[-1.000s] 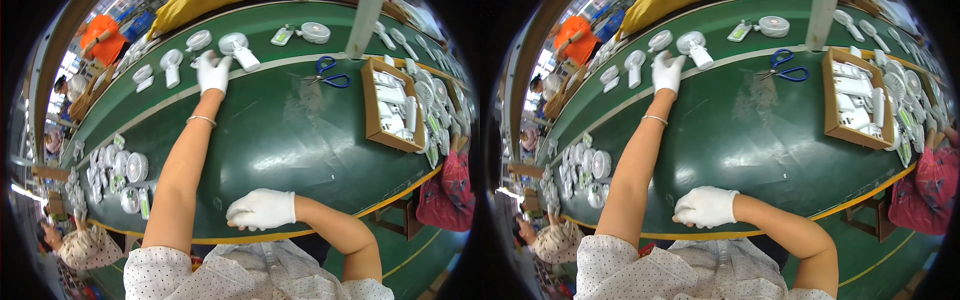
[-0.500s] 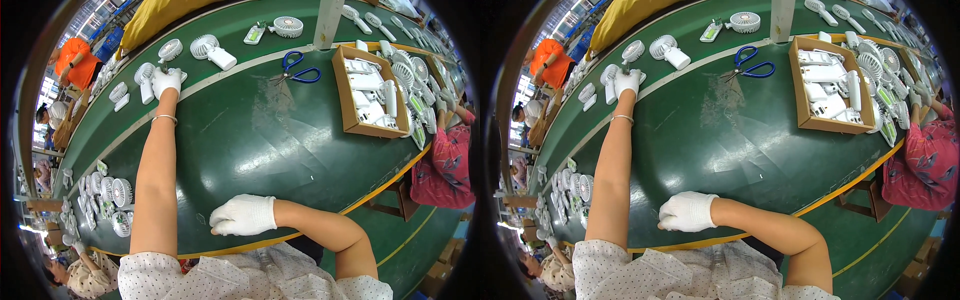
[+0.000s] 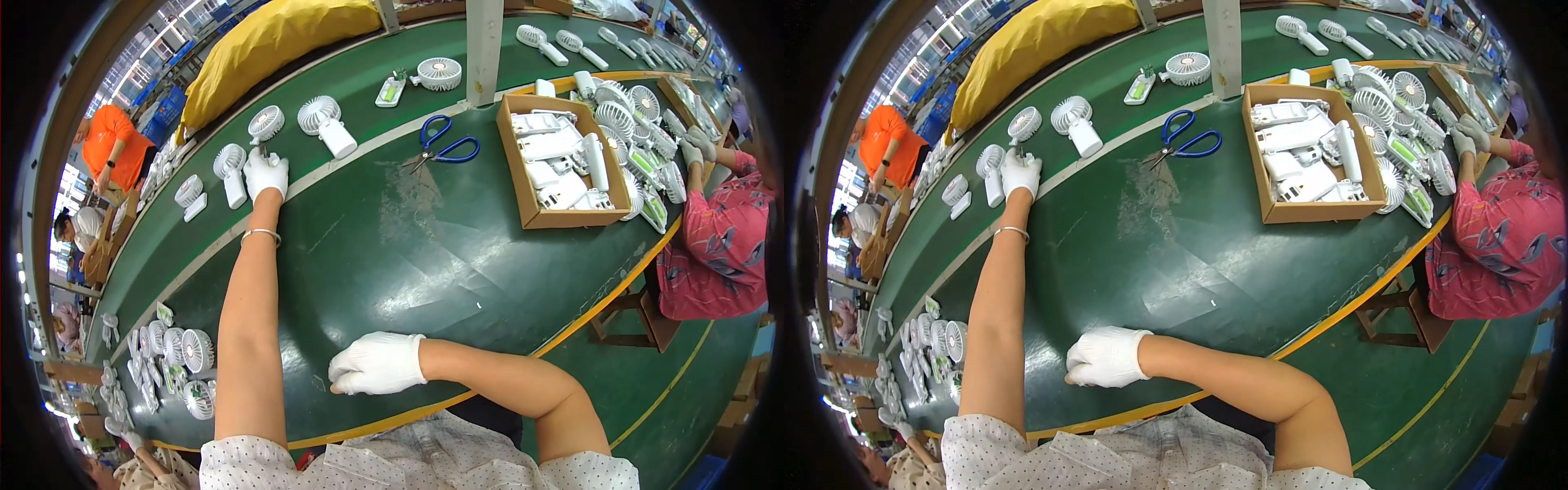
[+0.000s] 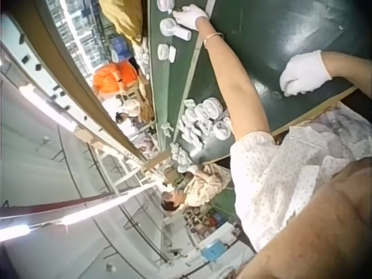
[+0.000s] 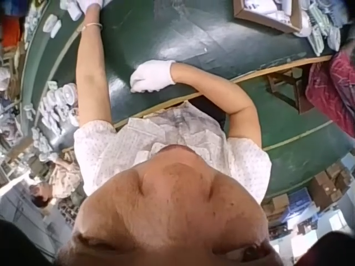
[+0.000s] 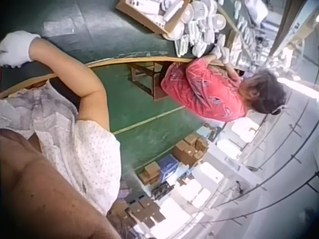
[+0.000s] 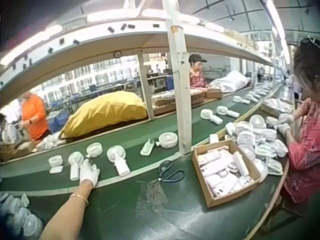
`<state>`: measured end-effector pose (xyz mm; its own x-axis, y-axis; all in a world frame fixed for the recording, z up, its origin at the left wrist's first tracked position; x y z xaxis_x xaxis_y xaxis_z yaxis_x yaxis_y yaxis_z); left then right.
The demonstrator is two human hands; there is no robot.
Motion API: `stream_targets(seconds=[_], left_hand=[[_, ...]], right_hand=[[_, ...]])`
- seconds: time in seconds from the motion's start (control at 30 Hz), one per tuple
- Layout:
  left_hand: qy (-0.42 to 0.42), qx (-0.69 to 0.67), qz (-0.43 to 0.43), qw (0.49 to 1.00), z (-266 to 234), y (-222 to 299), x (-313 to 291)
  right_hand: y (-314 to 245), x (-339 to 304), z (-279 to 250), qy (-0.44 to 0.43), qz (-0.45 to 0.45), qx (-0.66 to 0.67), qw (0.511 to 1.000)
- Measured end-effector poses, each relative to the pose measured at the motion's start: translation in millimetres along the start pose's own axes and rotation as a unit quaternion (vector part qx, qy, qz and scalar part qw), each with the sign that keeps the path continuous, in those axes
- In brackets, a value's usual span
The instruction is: The person assembles portable handheld fans by connecting the circuit boards and internal wiring into the handle casings, pressing the covers and fan heads into place, and setting the completed fans onto the conveyor belt.
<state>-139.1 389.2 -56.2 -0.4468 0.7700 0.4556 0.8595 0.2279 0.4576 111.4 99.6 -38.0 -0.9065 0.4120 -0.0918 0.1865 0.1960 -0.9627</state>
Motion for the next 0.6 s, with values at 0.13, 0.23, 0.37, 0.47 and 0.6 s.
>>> stream_targets(seconds=[0.13,0.23,0.37,0.47,0.6], left_hand=[[0.047,-0.238,-0.036,0.969,-3,-16,0],[-0.077,-0.465,-0.133,0.872,-14,-13,-19],[-0.143,-0.624,-0.144,0.754,-43,-14,-53],[-0.226,-0.630,-0.107,0.736,-65,-17,-95],[-0.289,-0.628,-0.117,0.713,-103,29,-190]], right_hand=[[1,-2,-3,0.029,-0.014,0.019,0.999],[-2,-3,-13,0.037,0.036,0.060,0.997],[2,1,-21,0.096,0.046,0.139,0.985],[-2,5,-32,0.154,0.099,0.216,0.959],[28,12,-43,0.239,0.123,0.379,0.886]])
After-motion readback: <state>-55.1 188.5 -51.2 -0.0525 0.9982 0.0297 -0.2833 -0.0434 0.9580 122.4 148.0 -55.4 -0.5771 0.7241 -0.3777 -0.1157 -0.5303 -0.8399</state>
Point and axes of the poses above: each hand's wrist, its own x-axis towards the middle knuckle, its own z-axis out of the palm, y = z × x, the point moved 3 cm from there along x, towards the middle knuckle, and after that the axes turned 6 degrees about y, right-handed, at the moved point
